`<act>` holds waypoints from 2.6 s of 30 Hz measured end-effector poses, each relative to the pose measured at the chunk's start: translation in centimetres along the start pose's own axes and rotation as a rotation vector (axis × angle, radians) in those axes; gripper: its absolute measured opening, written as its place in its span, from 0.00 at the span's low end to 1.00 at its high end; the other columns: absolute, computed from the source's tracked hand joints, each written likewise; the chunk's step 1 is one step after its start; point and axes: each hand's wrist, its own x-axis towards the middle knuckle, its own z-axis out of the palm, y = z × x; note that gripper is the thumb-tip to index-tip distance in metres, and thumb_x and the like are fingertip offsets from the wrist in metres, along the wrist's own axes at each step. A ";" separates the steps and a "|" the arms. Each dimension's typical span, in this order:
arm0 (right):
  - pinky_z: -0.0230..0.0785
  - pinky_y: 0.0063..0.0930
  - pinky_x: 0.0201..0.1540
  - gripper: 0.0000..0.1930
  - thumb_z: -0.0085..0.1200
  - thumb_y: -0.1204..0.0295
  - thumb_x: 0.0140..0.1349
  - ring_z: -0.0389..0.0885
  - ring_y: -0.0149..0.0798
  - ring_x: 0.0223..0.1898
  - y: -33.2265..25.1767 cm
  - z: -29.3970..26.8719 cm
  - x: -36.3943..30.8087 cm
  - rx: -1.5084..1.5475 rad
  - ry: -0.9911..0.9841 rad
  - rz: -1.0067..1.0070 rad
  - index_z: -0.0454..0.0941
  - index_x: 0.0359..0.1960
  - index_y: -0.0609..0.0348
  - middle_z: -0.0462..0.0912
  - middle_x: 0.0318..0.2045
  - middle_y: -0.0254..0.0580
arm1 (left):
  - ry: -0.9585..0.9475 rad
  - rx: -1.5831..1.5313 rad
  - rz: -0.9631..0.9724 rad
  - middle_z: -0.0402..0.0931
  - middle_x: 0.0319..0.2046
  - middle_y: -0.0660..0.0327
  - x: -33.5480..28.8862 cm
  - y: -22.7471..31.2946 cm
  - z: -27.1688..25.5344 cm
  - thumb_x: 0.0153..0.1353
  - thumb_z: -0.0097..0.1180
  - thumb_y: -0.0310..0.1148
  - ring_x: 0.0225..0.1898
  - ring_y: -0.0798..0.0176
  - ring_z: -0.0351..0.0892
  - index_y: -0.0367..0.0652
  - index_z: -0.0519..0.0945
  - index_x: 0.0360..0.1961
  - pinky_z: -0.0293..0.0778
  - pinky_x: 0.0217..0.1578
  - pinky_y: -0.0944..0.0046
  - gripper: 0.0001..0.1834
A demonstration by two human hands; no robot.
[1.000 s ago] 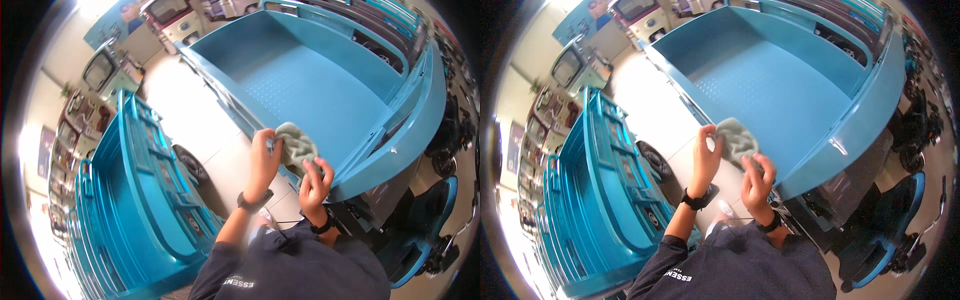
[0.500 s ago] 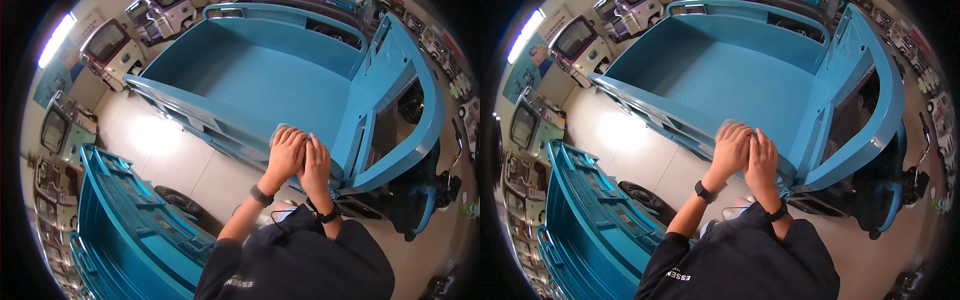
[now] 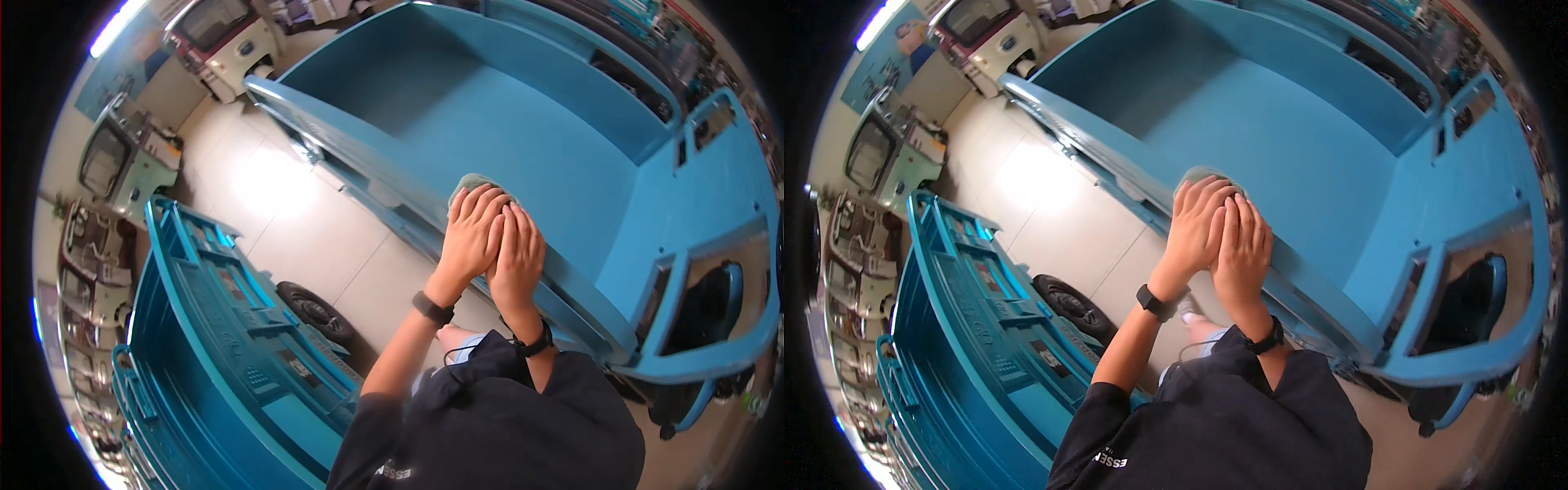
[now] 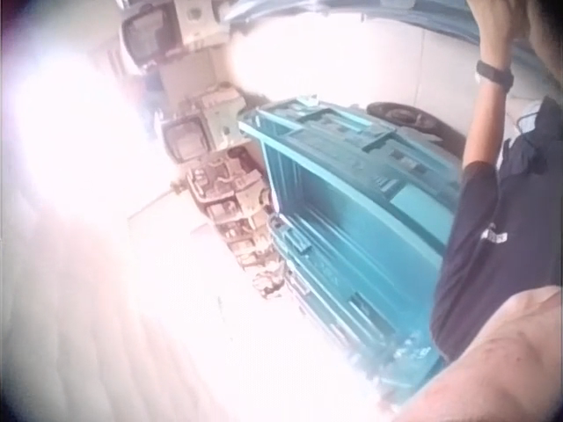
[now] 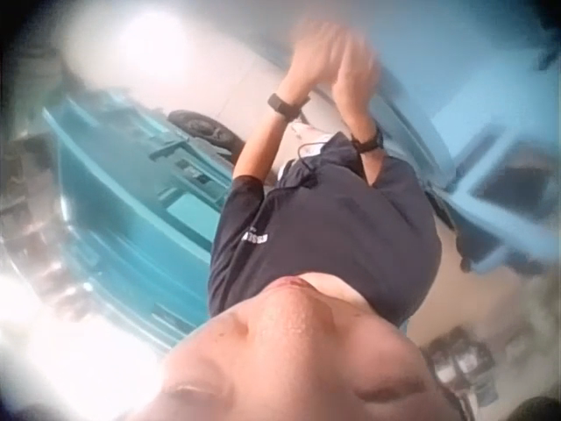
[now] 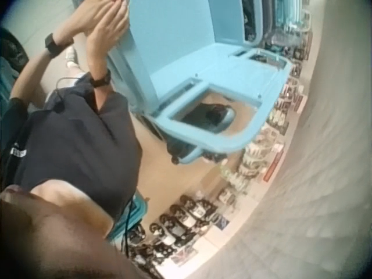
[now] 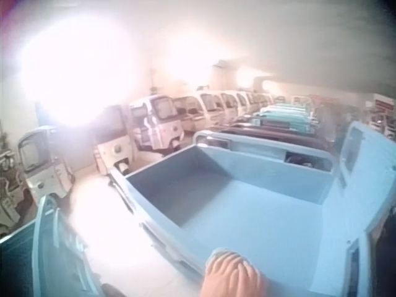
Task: Wiping down electric trikes and scooters in a showroom with a cloth.
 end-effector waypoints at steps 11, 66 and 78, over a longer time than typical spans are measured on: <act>0.51 0.41 0.58 0.28 0.49 0.73 0.47 0.60 0.47 0.56 -10.7 11.7 9.2 0.068 -0.198 -0.103 0.61 0.53 0.66 0.62 0.55 0.50 | -0.023 0.105 -0.126 0.68 0.45 0.58 4.4 -16.3 -8.0 0.60 0.31 0.33 0.55 0.58 0.59 0.40 0.70 0.43 0.43 0.59 0.56 0.16; 0.48 0.46 0.60 0.34 0.54 0.66 0.48 0.57 0.49 0.58 -40.5 46.4 31.4 -0.186 -0.041 0.100 0.55 0.56 0.67 0.59 0.56 0.52 | -0.037 -0.046 0.106 0.73 0.28 0.57 19.2 -60.9 -27.7 0.57 0.40 0.32 0.37 0.56 0.68 0.39 0.73 0.27 0.58 0.49 0.57 0.11; 0.43 0.49 0.60 0.39 0.54 0.68 0.46 0.52 0.51 0.60 -45.0 48.0 33.9 -0.067 -0.149 0.237 0.49 0.60 0.66 0.54 0.58 0.54 | -0.181 -0.128 0.115 0.68 0.26 0.57 20.5 -64.8 -30.5 0.57 0.40 0.32 0.33 0.55 0.66 0.40 0.70 0.26 0.58 0.44 0.57 0.09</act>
